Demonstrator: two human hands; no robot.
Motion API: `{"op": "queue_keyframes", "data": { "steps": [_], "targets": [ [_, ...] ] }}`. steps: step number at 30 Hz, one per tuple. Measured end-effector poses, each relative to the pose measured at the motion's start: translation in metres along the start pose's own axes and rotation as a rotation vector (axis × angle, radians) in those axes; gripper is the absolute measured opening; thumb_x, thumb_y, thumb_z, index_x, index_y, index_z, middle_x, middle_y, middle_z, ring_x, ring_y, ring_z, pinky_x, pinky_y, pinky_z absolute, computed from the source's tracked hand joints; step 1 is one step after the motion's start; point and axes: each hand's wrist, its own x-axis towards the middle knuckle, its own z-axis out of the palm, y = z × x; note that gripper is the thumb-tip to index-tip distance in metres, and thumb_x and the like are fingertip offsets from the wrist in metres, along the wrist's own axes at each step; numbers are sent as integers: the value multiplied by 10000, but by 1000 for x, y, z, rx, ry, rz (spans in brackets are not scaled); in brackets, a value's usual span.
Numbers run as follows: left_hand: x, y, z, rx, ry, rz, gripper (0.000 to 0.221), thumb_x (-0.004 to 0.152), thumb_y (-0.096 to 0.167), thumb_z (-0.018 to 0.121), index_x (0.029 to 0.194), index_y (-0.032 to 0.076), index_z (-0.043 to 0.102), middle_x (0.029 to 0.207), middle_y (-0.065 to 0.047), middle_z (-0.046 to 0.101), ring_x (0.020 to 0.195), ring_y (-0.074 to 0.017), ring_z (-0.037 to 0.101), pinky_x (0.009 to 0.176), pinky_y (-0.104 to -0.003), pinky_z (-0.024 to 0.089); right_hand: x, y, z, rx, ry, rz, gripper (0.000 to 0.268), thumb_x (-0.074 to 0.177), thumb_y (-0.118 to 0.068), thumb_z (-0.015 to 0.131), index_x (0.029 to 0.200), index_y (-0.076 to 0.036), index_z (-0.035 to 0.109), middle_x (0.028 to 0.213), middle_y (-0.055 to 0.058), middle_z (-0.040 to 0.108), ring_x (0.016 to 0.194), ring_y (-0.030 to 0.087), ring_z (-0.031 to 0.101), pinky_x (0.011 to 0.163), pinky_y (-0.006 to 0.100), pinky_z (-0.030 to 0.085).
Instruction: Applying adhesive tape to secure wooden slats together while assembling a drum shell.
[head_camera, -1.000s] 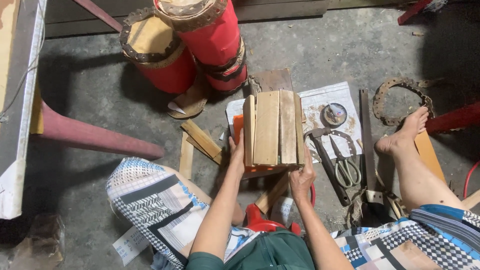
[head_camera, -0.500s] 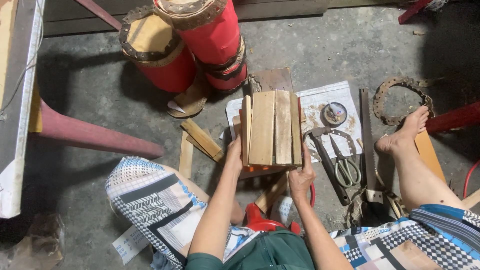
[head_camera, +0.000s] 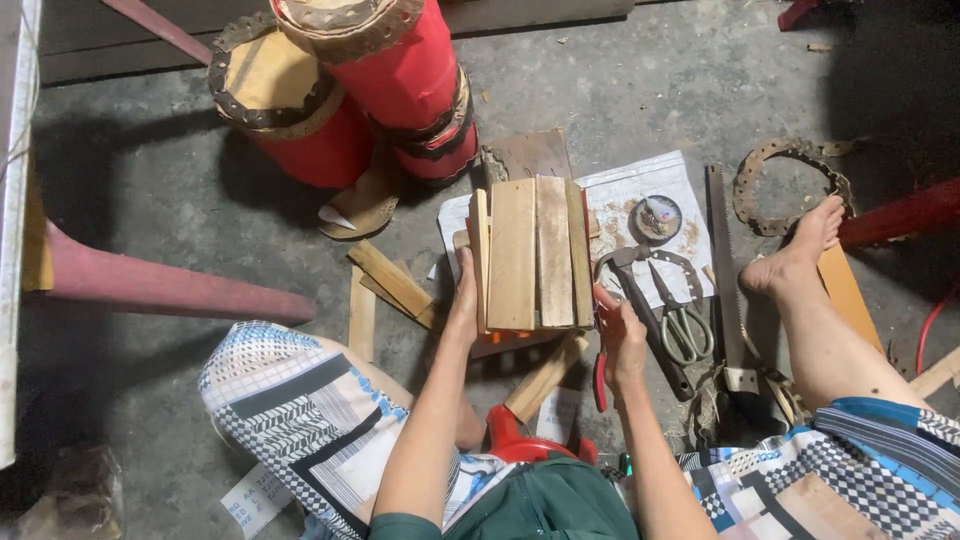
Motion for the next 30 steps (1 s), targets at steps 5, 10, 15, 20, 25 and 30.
{"op": "queue_keyframes", "data": {
  "steps": [5, 10, 15, 20, 25, 30],
  "targets": [
    [12, -9, -4, 19, 42, 13, 962, 937, 771, 390, 1605, 89, 272, 1674, -158, 212, 1535, -340, 215, 1265, -453, 209, 36, 11, 1, -104, 84, 15, 356, 1003, -422, 646, 1065, -97, 775, 1011, 51, 697, 883, 174, 613, 844, 342, 487],
    [-14, 11, 11, 43, 36, -1, 970, 917, 777, 364, 1602, 96, 276, 1677, -156, 208, 1539, -340, 203, 1271, -456, 188, 78, 47, -9, -76, 59, -30, 264, 995, -380, 722, 926, -126, 704, 772, -8, 596, 772, 99, 549, 712, 228, 427],
    [39, -35, -7, 138, -74, 97, 859, 997, 736, 188, 1644, 176, 118, 1708, -143, 43, 1565, -360, 35, 1275, -495, 54, 55, 19, 24, 38, -68, -81, 377, 1051, -284, 612, 1411, -195, 548, 1306, 14, 557, 1188, 97, 537, 988, 242, 478],
    [15, -13, 7, 129, -3, -12, 881, 974, 755, 223, 1621, 157, 247, 1688, -131, 174, 1552, -314, 170, 1277, -435, 156, 15, -37, 52, -102, -150, -45, 503, 1081, -366, 486, 1551, -187, 455, 1642, 101, 362, 1557, 275, 156, 1283, 438, 125],
    [-36, 42, 36, 26, 34, -69, 878, 965, 679, 218, 1592, 71, 309, 1640, -206, 301, 1515, -342, 313, 1267, -409, 241, 42, -7, 26, -162, -183, -50, 540, 1071, -446, 483, 1560, -220, 443, 1639, 60, 380, 1550, 224, 226, 1280, 443, 162],
    [20, -5, 11, 99, -5, -64, 907, 948, 784, 212, 1632, 189, 213, 1698, -97, 152, 1555, -283, 179, 1278, -415, 150, 29, -33, 41, -270, -197, 28, 544, 1070, -499, 422, 1552, -249, 439, 1649, 98, 352, 1544, 321, 247, 1254, 523, 176]
  ]
}}
